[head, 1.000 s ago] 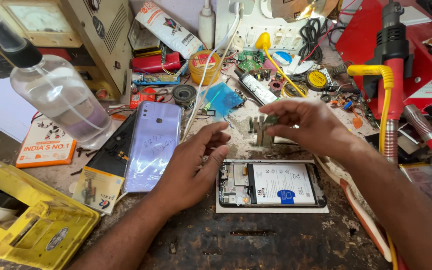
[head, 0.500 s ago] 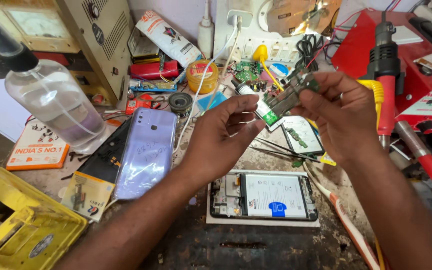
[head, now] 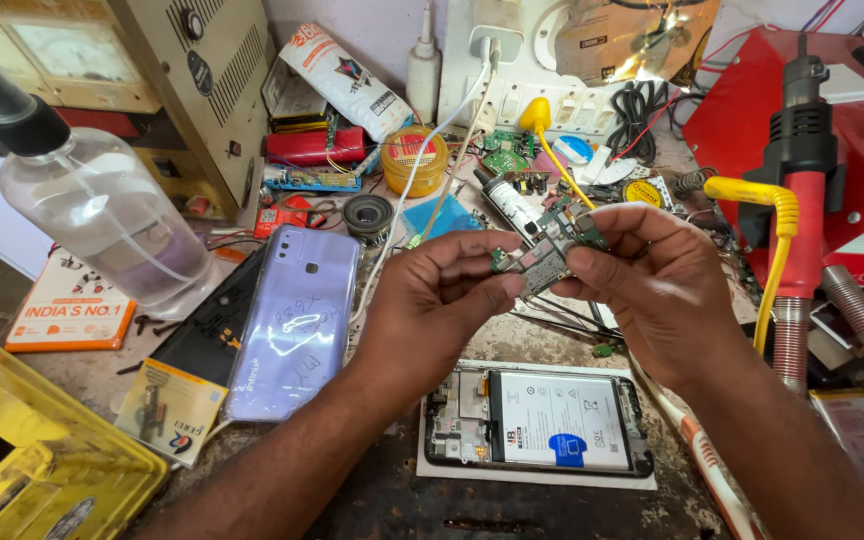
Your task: The person assembles a smartphone by placing a new battery into the chassis, applying adhesive to a small component, and installing the motherboard. They connect several ribbon cables and connectors to the motherboard using their fingers and tweezers.
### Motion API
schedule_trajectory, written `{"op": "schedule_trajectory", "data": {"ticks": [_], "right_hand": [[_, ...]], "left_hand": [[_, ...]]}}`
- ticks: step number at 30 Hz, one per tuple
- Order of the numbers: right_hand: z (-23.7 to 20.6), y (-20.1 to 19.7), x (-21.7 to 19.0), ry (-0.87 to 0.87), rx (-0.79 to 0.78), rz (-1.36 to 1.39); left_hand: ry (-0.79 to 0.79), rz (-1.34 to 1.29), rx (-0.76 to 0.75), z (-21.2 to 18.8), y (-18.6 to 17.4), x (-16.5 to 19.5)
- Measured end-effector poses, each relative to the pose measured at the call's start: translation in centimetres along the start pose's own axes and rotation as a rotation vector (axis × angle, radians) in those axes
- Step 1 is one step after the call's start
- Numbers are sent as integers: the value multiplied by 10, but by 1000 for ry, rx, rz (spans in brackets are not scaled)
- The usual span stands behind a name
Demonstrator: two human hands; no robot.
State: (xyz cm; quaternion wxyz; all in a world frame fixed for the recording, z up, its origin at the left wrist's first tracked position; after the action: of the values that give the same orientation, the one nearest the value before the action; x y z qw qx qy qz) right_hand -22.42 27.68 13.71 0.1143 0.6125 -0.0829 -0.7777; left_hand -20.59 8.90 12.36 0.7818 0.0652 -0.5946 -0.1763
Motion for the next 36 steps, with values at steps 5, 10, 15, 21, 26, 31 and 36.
{"op": "schedule_trajectory", "data": {"ticks": [5, 10, 15, 21, 26, 31, 36], "right_hand": [[-3, -3, -4, -44, 28, -65], [-12, 2, -12, -97, 21, -192], [-18, 13, -12, -104, -11, -321], [-18, 13, -10, -96, -11, -411], [-20, 12, -18, -191, -49, -469], [-12, 15, -39, -238, -170, -582], [-27, -10, 6, 321, -339, -1336]], "left_hand": [[-21, 27, -10, -1, 3, -1], [83, 11, 3, -5, 4, 12], [58, 90, 2, -1, -3, 10], [15, 46, 13, 0, -3, 10], [50, 200, -88, -13, 14, 15], [223, 310, -35, -17, 11, 37], [356, 237, -12, -23, 7, 55]]}}
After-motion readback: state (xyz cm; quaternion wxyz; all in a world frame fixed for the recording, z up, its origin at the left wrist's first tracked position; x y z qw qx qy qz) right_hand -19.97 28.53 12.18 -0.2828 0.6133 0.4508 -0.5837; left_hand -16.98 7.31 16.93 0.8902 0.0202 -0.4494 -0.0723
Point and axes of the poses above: each hand's wrist, its own z-axis towards the middle knuckle, its own y-axis out of the palm, x = y × z, the point moved 10 cm from there along z, towards the middle knuckle, and after that the axes turned 9 degrees about x, right-handed, at the moved point
